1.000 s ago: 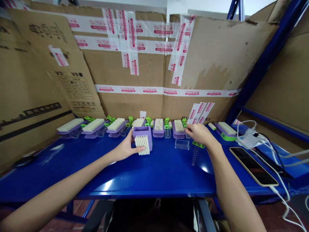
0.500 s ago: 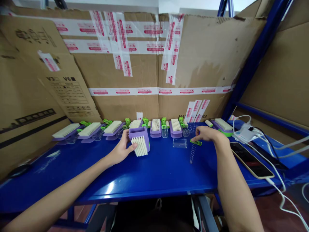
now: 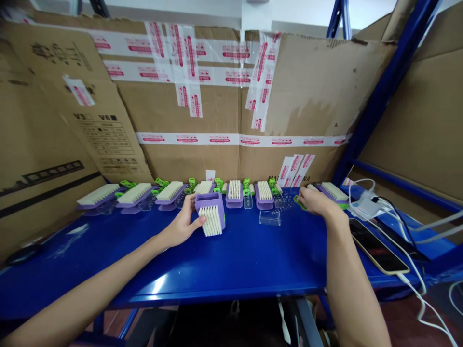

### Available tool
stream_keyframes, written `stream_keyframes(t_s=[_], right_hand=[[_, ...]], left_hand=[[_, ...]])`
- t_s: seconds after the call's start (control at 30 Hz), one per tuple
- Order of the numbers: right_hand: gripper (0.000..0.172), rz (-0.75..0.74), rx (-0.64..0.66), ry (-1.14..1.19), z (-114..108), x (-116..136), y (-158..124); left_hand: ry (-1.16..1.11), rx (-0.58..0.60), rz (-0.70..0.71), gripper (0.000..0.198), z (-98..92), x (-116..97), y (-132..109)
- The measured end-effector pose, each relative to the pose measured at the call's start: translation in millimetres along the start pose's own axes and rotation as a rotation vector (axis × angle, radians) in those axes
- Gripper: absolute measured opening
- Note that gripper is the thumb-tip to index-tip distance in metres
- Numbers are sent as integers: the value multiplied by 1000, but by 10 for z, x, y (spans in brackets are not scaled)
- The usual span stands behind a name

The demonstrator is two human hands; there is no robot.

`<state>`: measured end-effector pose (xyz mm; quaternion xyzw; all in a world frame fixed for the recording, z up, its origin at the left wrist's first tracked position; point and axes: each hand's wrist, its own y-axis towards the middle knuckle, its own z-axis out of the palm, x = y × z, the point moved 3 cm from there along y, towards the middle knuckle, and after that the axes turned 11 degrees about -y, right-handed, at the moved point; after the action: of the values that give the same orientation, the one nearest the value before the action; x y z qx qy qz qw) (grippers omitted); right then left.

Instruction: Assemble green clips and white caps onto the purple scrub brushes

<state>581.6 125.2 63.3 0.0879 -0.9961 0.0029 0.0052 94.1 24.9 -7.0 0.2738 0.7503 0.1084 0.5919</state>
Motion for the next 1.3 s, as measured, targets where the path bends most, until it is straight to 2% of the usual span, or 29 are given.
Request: stream_keyframes(t_s=[0.07, 0.13, 0.23, 0.4, 0.47, 0.57, 0.67, 0.73, 0.87, 0.93, 1.0, 1.07, 1.13, 1.2, 1.3], right_hand=[[19, 41, -114, 61, -99, 53, -74], [21, 37, -225, 241, -233, 190, -166], [30, -88, -363, 500, -544, 548, -306], [27, -337, -657, 466, -1294, 1211, -491], [26, -436, -725, 532, -1545, 1416, -533], [30, -574, -696, 616, -1780, 1671, -567], [36, -666, -603, 583, -1867, 1879, -583], [38, -705, -556, 524, -1875, 1986, -584], [40, -740, -441, 433, -1825, 2110, -563], [39, -760, -354, 415, -1791, 2128, -555], [38, -775, -303, 413, -1771, 2123, -549], [37, -792, -277, 423, -1761, 2113, -537], [36, -813, -253, 440, -1750, 2114, -512], [35, -831, -229, 447, -1734, 2128, -481], [34, -838, -225, 433, -1717, 2156, -455]], left_hand=[[-2, -4, 15, 80, -2, -6, 2], [-13, -6, 19, 81, 9, -19, 1], [-24, 21, 19, 81, 50, -42, 1], [16, 30, 6, 82, 70, -30, 7], [52, 33, -16, 83, 53, -22, 2], [75, 51, -68, 80, 49, -45, 2], [23, 68, -110, 80, 105, -116, 38], [-18, 81, -125, 82, 168, -168, 82], [-71, 191, -142, 79, 287, -226, 184], [-41, 205, -104, 86, 290, -257, 261], [17, 184, -2, 92, 248, -348, 381], [24, 128, 138, 87, 155, -539, 550], [14, 50, 232, 72, 8, -826, 747], [70, 56, 229, 61, -147, -1169, 932], [234, 193, 106, 52, -334, -1646, 1077]])
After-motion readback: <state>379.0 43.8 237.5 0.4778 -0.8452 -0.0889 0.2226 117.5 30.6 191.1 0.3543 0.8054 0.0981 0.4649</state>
